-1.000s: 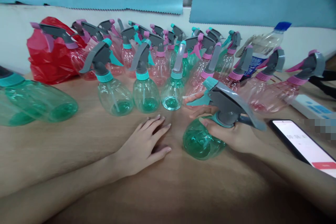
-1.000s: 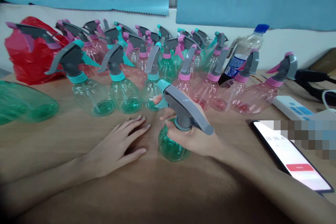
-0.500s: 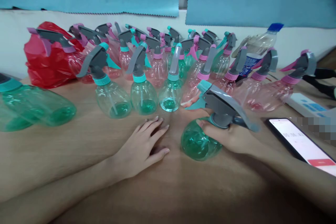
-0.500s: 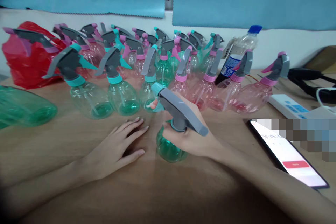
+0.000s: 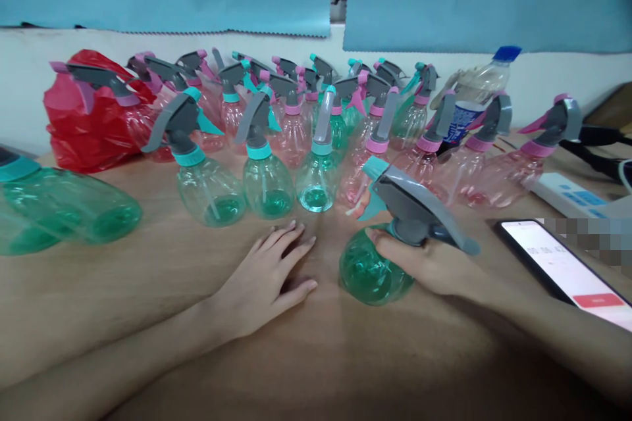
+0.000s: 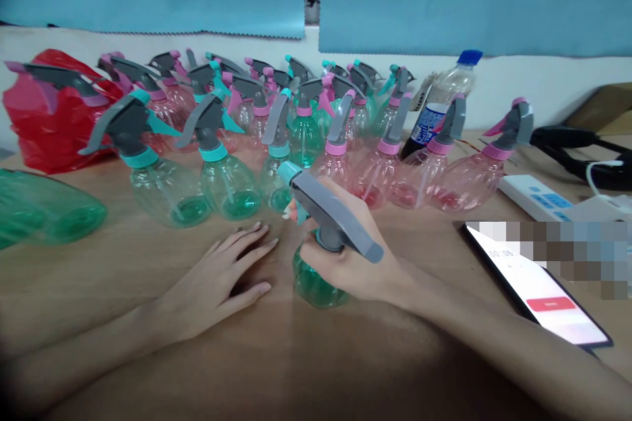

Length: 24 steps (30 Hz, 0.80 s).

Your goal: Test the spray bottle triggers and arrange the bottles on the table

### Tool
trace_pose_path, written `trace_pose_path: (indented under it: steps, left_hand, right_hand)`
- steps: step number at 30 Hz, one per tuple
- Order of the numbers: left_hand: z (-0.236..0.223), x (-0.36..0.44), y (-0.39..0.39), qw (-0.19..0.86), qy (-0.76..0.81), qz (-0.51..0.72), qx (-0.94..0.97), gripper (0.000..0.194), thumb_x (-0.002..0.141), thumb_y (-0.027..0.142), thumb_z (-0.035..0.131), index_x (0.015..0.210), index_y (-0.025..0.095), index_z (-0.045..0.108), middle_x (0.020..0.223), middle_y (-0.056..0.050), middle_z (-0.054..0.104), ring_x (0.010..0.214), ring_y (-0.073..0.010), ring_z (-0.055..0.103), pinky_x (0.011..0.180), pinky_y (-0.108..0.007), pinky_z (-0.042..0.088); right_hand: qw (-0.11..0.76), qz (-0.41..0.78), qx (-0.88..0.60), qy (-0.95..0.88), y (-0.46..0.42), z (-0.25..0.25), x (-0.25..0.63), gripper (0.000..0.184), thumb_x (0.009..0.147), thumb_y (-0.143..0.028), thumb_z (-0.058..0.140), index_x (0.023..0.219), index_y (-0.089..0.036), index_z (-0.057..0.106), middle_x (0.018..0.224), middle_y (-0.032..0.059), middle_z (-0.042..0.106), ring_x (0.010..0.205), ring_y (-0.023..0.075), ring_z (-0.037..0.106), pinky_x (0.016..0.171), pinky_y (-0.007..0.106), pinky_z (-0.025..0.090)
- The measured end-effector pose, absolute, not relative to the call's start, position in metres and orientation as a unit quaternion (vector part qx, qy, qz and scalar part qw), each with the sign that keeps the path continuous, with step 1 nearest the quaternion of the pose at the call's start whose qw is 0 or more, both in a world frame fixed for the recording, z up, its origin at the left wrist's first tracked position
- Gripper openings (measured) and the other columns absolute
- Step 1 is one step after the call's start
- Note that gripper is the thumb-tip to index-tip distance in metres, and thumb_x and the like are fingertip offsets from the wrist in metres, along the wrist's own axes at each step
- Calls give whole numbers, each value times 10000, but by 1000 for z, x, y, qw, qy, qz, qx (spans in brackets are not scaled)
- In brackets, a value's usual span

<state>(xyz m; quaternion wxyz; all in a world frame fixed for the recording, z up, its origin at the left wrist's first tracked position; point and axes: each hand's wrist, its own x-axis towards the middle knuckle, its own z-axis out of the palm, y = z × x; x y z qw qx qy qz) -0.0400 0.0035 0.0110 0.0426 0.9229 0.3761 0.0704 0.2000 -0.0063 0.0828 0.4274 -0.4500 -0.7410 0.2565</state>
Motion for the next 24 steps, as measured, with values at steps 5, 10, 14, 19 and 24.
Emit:
trace_pose_path:
  steps: [5,10,14,19,24]
  left_hand:
    - [11,-40,3,42,378,68,922,563,942,513,443,1393,178,410,1466,-132,373,1358,-305,295,1062,-500,292]
    - [11,-40,3,41,376,68,923,567,946,514,436,1396,172,407,1467,-133,369,1364,-301,282,1070,-492,283]
    - [10,-41,3,42,376,73,923,567,944,514,438,1404,183,398,1460,-126,383,1358,-304,292,1063,-491,289]
    - [9,-41,3,42,375,78,923,572,943,522,435,1401,180,402,1463,-124,378,1354,-306,298,1061,-500,288]
    - [9,-41,3,42,376,75,923,583,942,526,433,1402,168,399,1462,-130,378,1354,-302,298,1066,-487,285]
  right_hand:
    - [473,294,-416,-719,-6,83,197,270,605,-36,505,745,-264,473,849,-21,653,728,172,656,604,268,571]
    - [465,287,-418,-726,-7,84,198,253,616,-36,504,719,-267,505,805,-21,625,773,175,664,698,289,590]
    - [465,303,-406,-726,-10,83,198,280,626,-56,522,779,-283,578,883,-22,660,702,158,666,631,283,594]
    - [460,358,-396,-709,-10,71,197,485,691,-39,521,1093,-307,562,1216,-10,630,874,179,692,768,329,603]
    - [453,355,-393,-717,-7,64,198,524,762,-57,529,1230,-292,512,1273,14,607,1023,202,665,862,355,583]
